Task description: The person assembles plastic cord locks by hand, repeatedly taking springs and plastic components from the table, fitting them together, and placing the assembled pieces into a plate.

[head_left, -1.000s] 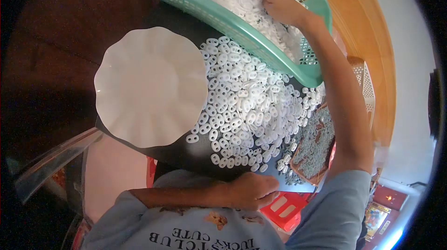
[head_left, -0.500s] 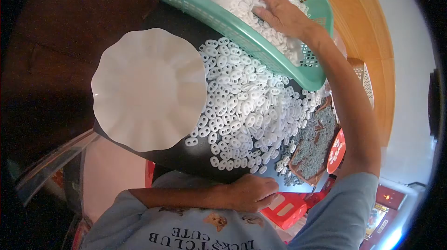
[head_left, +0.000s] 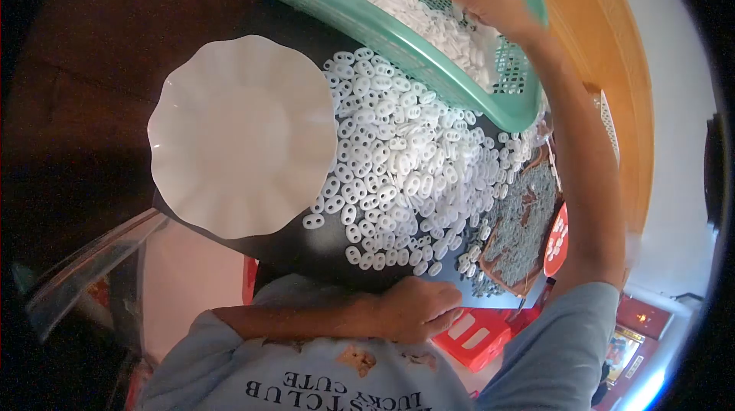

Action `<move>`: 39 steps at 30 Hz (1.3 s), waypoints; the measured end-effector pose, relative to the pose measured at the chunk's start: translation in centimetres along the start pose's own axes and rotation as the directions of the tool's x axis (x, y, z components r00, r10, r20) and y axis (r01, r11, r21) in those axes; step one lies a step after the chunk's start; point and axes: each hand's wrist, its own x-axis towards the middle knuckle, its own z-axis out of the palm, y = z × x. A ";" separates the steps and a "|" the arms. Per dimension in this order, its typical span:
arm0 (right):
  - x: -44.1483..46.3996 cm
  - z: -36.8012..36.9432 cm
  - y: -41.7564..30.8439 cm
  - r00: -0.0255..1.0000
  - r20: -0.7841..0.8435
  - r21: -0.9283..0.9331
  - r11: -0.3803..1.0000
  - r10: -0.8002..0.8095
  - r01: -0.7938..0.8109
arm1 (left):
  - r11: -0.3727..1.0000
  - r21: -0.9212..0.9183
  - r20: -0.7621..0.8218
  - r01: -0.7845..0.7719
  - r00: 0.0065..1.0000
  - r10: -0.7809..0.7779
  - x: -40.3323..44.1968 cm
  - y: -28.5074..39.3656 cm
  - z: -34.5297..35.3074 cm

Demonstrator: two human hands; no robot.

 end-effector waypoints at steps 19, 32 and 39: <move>-25.0 4.8 -4.7 0.909 -0.163 0.299 0.897 0.383 -0.325 | 0.991 0.062 -0.063 -0.120 0.990 0.124 0.2 -0.1 0.1; -24.0 4.6 -3.1 0.996 -0.023 0.194 0.978 0.083 -0.077 | 0.989 0.133 -0.089 -0.070 0.993 0.083 0.4 0.2 0.6; -25.8 4.7 -2.2 0.959 -0.199 -0.010 0.979 -0.202 0.204 | 0.981 0.176 -0.088 -0.085 0.991 0.101 0.4 0.0 1.1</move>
